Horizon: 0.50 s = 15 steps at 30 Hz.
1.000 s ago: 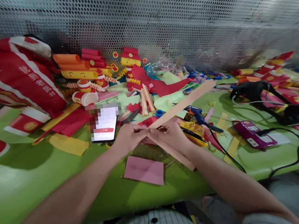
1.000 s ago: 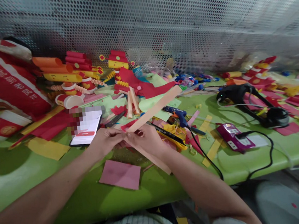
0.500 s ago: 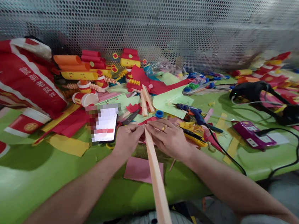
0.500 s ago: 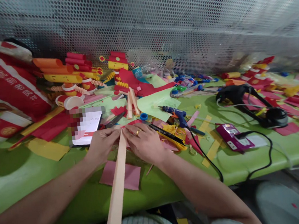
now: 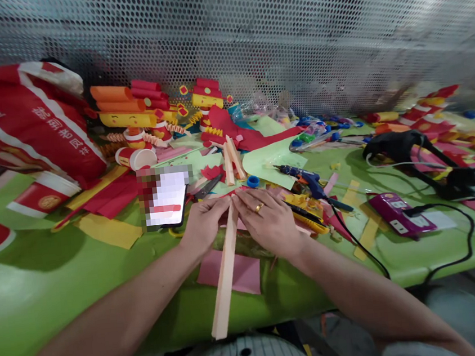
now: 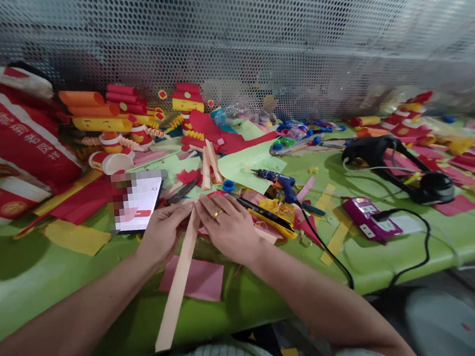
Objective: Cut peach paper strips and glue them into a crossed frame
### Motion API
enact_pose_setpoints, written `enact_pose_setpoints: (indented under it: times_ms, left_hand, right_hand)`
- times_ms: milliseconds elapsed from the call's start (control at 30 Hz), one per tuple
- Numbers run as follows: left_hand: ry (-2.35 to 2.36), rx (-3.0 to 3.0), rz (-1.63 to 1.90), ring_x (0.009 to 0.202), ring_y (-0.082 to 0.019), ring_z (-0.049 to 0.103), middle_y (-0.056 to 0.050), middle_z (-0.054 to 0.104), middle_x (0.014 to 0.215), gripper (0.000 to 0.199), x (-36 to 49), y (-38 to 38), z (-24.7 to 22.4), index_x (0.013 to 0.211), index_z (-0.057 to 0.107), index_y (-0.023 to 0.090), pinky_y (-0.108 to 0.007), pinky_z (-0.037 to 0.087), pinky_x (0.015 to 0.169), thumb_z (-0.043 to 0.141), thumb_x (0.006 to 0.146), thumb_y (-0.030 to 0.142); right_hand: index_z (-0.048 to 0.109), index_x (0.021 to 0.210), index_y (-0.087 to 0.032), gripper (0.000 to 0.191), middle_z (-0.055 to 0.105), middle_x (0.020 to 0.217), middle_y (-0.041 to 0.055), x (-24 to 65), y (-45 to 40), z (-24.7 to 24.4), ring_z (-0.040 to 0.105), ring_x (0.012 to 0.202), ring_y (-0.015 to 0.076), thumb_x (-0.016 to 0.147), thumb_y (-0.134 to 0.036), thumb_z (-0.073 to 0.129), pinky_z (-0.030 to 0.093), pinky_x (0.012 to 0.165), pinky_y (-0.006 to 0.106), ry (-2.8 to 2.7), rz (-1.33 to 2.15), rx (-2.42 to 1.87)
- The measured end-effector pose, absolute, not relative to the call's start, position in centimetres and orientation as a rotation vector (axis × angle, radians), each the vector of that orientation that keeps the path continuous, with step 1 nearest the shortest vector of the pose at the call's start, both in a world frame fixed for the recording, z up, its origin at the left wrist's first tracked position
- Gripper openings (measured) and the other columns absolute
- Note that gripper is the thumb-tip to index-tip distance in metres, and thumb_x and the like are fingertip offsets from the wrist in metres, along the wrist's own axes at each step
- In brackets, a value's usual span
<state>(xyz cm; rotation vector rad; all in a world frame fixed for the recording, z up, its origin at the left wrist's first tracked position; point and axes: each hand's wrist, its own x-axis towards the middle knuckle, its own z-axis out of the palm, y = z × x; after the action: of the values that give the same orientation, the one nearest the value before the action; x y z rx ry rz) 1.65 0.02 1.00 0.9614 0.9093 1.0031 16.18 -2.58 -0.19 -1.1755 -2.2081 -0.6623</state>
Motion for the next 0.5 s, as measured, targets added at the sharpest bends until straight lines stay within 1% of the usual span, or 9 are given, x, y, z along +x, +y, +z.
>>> enact_pose_setpoints:
  times_ms: [100, 200, 267, 367, 433, 500]
  left_hand:
    - [0.915, 1.018, 0.977, 0.054, -0.011, 0.054, 0.002, 0.06, 0.054, 0.022, 1.6, -0.1, 1.0, 0.062, 0.068, 0.016, -0.023, 0.046, 0.054, 0.068, 0.065, 0.037]
    - [0.959, 1.106, 0.95, 0.053, -0.01, 0.05, 0.002, 0.059, 0.055, 0.024, 1.5, -0.1, 1.2, 0.064, 0.069, 0.015, -0.021, 0.043, 0.052, 0.071, 0.062, 0.038]
    - [0.96, 1.147, 0.937, 0.053, -0.01, 0.05, 0.001, 0.058, 0.055, 0.025, 1.4, 0.0, 1.2, 0.064, 0.069, 0.014, -0.021, 0.043, 0.052, 0.072, 0.062, 0.038]
    - [0.934, 1.201, 0.931, 0.057, -0.012, 0.055, -0.001, 0.061, 0.058, 0.026, 1.3, 0.3, 1.2, 0.072, 0.071, 0.013, -0.023, 0.046, 0.055, 0.069, 0.065, 0.038]
    - [0.93, 1.248, 0.921, 0.059, -0.014, 0.058, -0.003, 0.064, 0.062, 0.027, 1.3, 0.4, 1.3, 0.076, 0.072, 0.013, -0.025, 0.049, 0.058, 0.067, 0.068, 0.038]
    - [0.942, 1.288, 0.888, 0.061, -0.015, 0.061, -0.004, 0.066, 0.065, 0.027, 1.3, 0.4, 1.3, 0.076, 0.072, 0.013, -0.028, 0.051, 0.06, 0.066, 0.069, 0.039]
  right_hand:
    - [0.066, 0.103, -0.017, 0.027, 0.066, 0.11, 0.0082, 16.1, -2.6, 0.0, 0.058, 0.097, 0.0204, 0.086, -0.017, 0.045, 0.045, 0.088, 0.035, -2.181, -0.661, -1.182]
    - [0.068, 0.098, -0.016, 0.025, 0.067, 0.11, 0.0083, 16.1, -2.6, 0.1, 0.059, 0.097, 0.021, 0.085, -0.017, 0.046, 0.046, 0.088, 0.036, -2.166, -0.56, -1.165]
    - [0.068, 0.1, -0.016, 0.027, 0.066, 0.11, 0.0081, 16.3, -2.4, 0.1, 0.059, 0.099, 0.0219, 0.085, -0.017, 0.046, 0.047, 0.088, 0.037, -2.158, -0.396, -1.156]
    - [0.066, 0.104, -0.019, 0.029, 0.067, 0.108, 0.0071, 16.9, -2.1, 0.3, 0.061, 0.1, 0.021, 0.085, -0.019, 0.045, 0.049, 0.087, 0.036, -2.087, -0.036, -1.132]
    - [0.066, 0.104, -0.02, 0.028, 0.069, 0.104, 0.0067, 17.4, -1.9, 0.5, 0.063, 0.097, 0.02, 0.085, -0.023, 0.046, 0.05, 0.083, 0.034, -1.984, 0.206, -1.136]
    - [0.067, 0.101, -0.019, 0.026, 0.071, 0.098, 0.0064, 17.6, -1.7, 0.7, 0.065, 0.091, 0.0196, 0.084, -0.027, 0.049, 0.051, 0.077, 0.032, -1.862, 0.394, -1.186]
